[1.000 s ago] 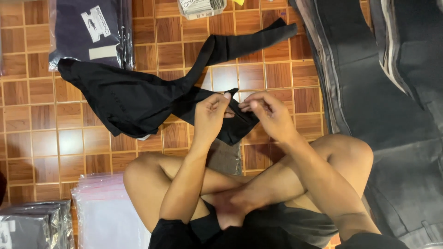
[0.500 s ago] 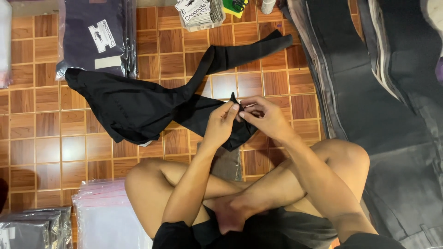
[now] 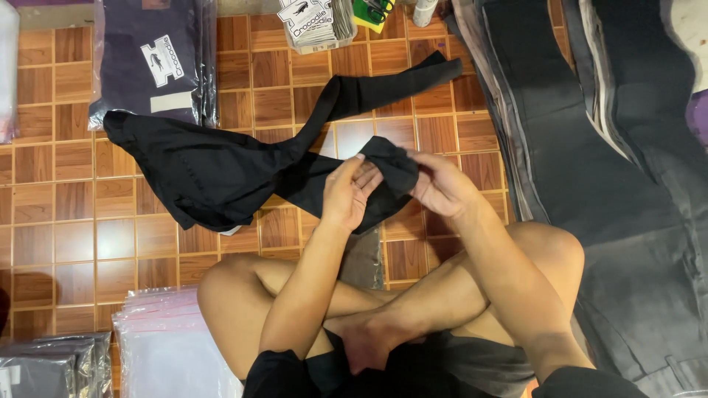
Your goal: The person sits on the floor and folds a pair of black pants. They smooth the fabric, fold the legs together, and then fold the garment into a compact bundle. The person also handles a white paper insert inside the pants before completing the fold.
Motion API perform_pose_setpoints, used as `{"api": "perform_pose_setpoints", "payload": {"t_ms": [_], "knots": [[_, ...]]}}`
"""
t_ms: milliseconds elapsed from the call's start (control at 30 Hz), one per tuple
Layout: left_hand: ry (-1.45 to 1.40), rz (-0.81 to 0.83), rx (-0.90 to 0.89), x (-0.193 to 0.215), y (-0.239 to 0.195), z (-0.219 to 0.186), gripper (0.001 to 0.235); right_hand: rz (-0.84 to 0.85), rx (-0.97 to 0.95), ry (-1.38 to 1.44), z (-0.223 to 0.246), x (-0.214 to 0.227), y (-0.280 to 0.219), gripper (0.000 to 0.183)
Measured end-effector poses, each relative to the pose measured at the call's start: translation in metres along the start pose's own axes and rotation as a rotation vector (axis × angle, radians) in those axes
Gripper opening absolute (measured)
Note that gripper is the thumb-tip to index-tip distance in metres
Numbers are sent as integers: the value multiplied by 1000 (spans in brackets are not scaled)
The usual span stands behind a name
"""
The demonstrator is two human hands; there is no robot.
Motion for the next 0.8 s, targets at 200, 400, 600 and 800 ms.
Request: {"api": "perform_pose_setpoints", "payload": {"t_ms": [200, 400, 600, 800], "knots": [[-8, 43, 162, -21, -46, -35, 18, 124, 360, -589, -1, -31, -28, 16], [72, 166, -87, -3, -11, -28, 17, 19, 423, -292, -11, -20, -8, 29], [-123, 377, -168, 10, 19, -11, 21, 66, 387, -157, -14, -11, -2, 41], [-56, 476, -348, -13, -39, -36, 31, 166, 540, -634, 2, -9, -12, 20]]}}
Point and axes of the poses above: each hand's wrist, its own y-axis towards the middle knuckle, its own x-axis out of the back of the hand, z = x × y, the point moved 3 cm from there along y, towards the middle knuckle, and after that the axes turned 14 degrees about -z, right-handed, at the moved point
